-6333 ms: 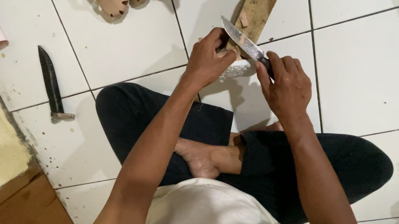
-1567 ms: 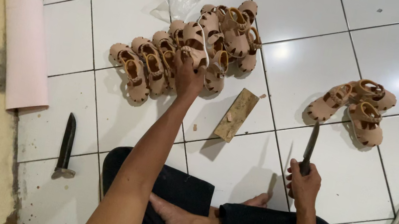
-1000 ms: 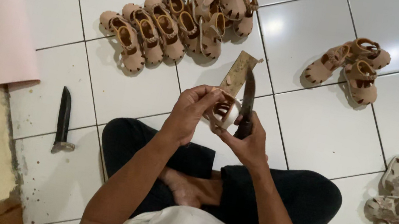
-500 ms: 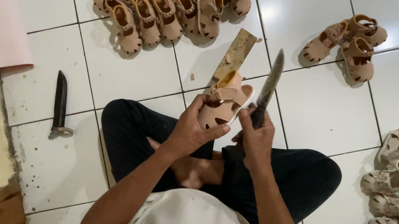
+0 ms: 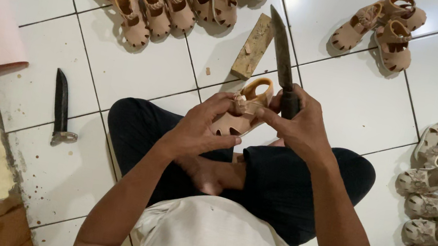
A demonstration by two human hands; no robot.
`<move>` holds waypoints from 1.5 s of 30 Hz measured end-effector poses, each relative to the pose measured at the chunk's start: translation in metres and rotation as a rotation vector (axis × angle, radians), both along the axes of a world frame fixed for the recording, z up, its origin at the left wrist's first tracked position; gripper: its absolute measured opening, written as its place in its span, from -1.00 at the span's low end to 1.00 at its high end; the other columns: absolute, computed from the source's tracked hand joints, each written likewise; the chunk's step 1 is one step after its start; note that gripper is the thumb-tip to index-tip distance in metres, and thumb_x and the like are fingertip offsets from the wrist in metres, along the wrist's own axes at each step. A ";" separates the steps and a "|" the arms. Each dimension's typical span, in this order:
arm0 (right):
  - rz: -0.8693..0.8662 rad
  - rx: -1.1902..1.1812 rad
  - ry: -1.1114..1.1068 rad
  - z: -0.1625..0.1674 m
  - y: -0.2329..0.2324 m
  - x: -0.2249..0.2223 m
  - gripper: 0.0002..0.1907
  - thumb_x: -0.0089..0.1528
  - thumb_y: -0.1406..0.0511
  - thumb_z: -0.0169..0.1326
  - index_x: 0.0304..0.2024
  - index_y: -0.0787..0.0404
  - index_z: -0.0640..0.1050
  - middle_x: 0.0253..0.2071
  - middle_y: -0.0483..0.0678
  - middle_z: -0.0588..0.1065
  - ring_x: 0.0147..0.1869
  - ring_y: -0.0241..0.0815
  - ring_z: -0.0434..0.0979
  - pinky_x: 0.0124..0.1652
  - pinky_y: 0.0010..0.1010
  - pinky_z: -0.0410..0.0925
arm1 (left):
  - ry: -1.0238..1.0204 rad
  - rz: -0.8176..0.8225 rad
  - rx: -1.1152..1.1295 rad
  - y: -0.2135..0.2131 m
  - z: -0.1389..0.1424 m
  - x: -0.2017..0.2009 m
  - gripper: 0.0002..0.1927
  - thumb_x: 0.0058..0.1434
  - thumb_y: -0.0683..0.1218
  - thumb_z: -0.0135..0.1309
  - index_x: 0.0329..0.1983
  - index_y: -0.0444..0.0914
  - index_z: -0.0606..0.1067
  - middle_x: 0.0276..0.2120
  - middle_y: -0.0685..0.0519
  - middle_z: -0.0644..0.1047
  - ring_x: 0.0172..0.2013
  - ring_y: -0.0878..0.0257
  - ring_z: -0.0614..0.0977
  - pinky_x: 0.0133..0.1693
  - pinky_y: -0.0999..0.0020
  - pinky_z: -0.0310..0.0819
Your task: The person sits on a tiled floor and uses a knife to scrape and shape the edges of small shoe parts against a wooden block. They handle several shoe parts one at a time, scraping the edges and placing them aside.
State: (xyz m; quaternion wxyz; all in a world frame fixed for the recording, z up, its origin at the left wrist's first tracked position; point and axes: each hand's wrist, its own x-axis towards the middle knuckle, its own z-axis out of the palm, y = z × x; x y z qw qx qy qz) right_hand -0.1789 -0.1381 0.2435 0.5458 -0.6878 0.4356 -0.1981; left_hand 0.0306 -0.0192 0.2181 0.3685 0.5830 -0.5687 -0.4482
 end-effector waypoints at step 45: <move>-0.204 0.174 -0.520 -0.064 0.026 -0.006 -0.71 0.24 0.42 0.29 -0.23 0.14 0.39 -0.32 -0.06 0.52 -0.45 -0.36 0.55 -0.50 -0.53 0.47 | -0.147 0.226 0.185 -0.018 -0.035 -0.027 -0.69 0.12 0.06 0.17 -0.19 -0.21 0.68 0.09 0.02 0.54 -0.03 0.07 0.63 -0.06 0.20 0.55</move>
